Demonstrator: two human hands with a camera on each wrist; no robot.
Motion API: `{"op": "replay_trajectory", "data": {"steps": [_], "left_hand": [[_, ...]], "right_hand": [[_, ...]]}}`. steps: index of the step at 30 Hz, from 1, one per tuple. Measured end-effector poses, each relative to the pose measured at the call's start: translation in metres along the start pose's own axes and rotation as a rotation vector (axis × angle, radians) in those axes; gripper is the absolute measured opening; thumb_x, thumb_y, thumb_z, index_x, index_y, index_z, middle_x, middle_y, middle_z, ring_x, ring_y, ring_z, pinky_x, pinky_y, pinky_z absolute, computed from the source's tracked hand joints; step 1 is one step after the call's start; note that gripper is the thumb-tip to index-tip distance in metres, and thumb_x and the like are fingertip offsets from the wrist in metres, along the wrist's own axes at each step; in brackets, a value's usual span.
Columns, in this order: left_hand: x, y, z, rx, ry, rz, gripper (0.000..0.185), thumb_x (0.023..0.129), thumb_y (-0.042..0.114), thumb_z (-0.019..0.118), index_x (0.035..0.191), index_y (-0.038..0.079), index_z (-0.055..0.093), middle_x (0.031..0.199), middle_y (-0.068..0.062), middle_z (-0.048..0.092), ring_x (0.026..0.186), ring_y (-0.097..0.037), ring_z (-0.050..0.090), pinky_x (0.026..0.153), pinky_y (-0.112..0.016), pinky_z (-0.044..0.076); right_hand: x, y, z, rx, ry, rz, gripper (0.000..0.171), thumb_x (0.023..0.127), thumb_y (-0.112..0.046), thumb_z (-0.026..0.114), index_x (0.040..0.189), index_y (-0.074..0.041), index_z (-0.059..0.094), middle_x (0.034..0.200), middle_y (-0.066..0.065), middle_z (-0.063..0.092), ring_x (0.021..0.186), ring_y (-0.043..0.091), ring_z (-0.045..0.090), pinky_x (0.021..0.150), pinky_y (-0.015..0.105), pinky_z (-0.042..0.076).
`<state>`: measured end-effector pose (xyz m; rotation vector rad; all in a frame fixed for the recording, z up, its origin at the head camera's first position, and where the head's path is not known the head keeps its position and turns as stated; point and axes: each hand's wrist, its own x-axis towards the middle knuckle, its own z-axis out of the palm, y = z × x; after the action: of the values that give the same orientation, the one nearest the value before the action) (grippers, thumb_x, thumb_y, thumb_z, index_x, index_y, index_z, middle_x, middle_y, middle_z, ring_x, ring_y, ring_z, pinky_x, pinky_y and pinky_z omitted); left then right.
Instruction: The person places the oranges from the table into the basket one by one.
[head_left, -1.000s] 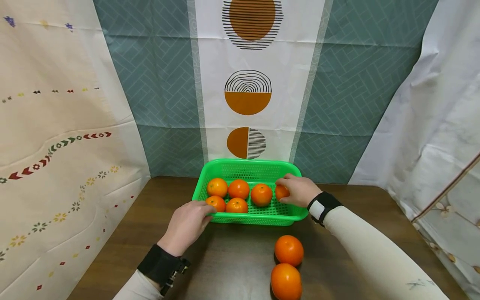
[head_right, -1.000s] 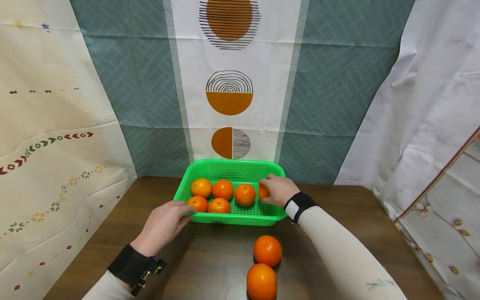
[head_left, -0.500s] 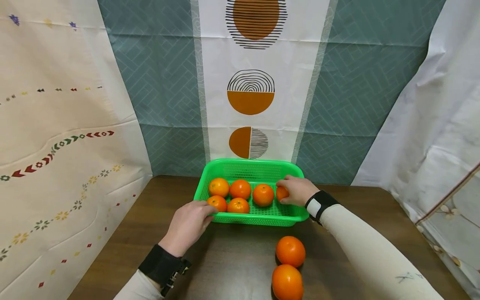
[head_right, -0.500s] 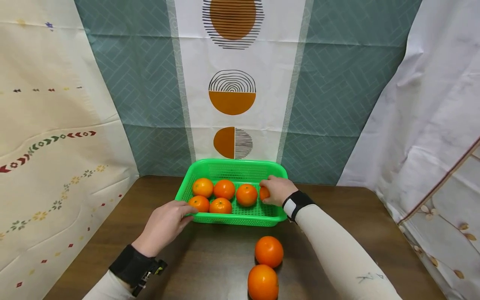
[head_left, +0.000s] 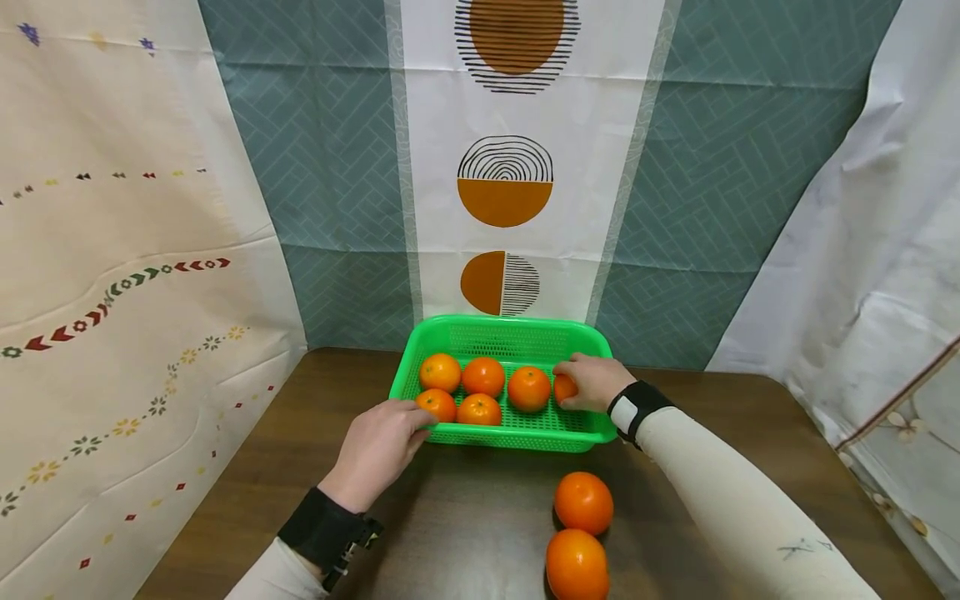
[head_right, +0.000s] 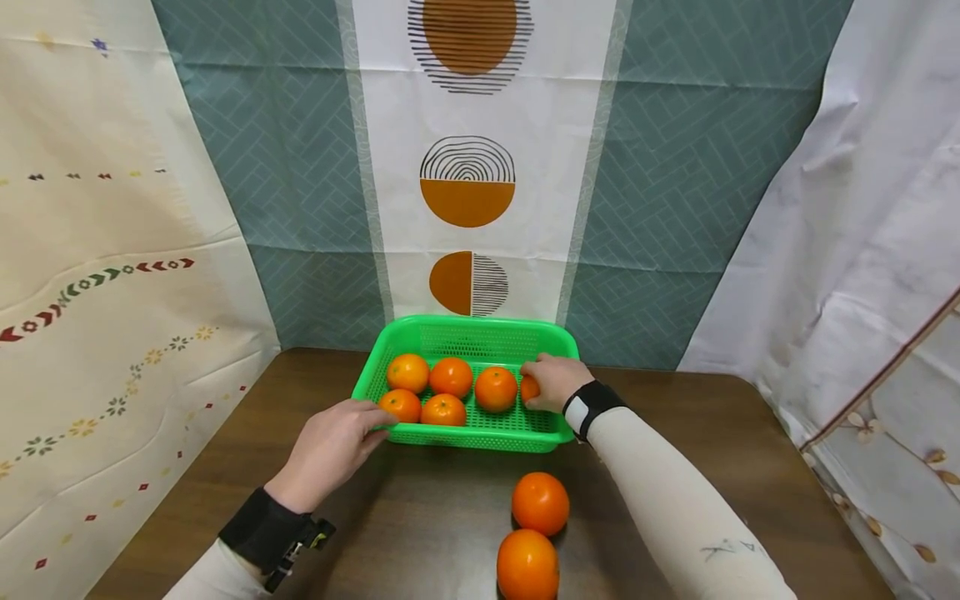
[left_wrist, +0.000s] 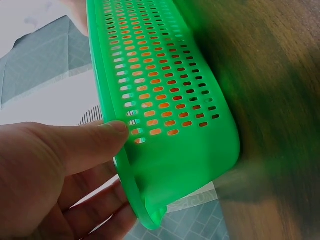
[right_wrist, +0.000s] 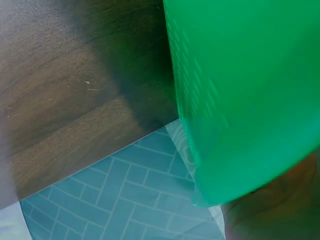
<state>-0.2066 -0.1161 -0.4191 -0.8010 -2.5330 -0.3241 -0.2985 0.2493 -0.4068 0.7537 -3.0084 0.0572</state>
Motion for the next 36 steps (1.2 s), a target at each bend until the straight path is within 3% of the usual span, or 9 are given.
{"op": "replay_trajectory", "data": {"steps": [14,36], "left_hand": [[0.003,0.001,0.0,-0.015,-0.004,-0.007,0.026,0.076,0.015,0.09,0.098,0.023,0.079,0.09,0.01,0.069,0.082,-0.012,0.063,0.071,-0.031,0.054],[0.0,-0.001,0.001,-0.03,0.017,-0.023,0.024,0.078,0.014,0.089,0.098,0.023,0.079,0.093,0.011,0.07,0.086,-0.013,0.064,0.073,-0.032,0.054]], "right_hand": [[-0.002,-0.001,-0.003,0.002,-0.033,0.006,0.059,0.085,-0.036,0.082,0.135,-0.011,0.062,0.117,0.014,0.063,0.098,0.031,0.062,0.082,0.046,0.054],[-0.011,-0.003,-0.008,0.008,0.029,-0.026,0.058,0.084,-0.033,0.084,0.134,-0.011,0.064,0.126,0.014,0.061,0.105,0.031,0.062,0.086,0.048,0.054]]}}
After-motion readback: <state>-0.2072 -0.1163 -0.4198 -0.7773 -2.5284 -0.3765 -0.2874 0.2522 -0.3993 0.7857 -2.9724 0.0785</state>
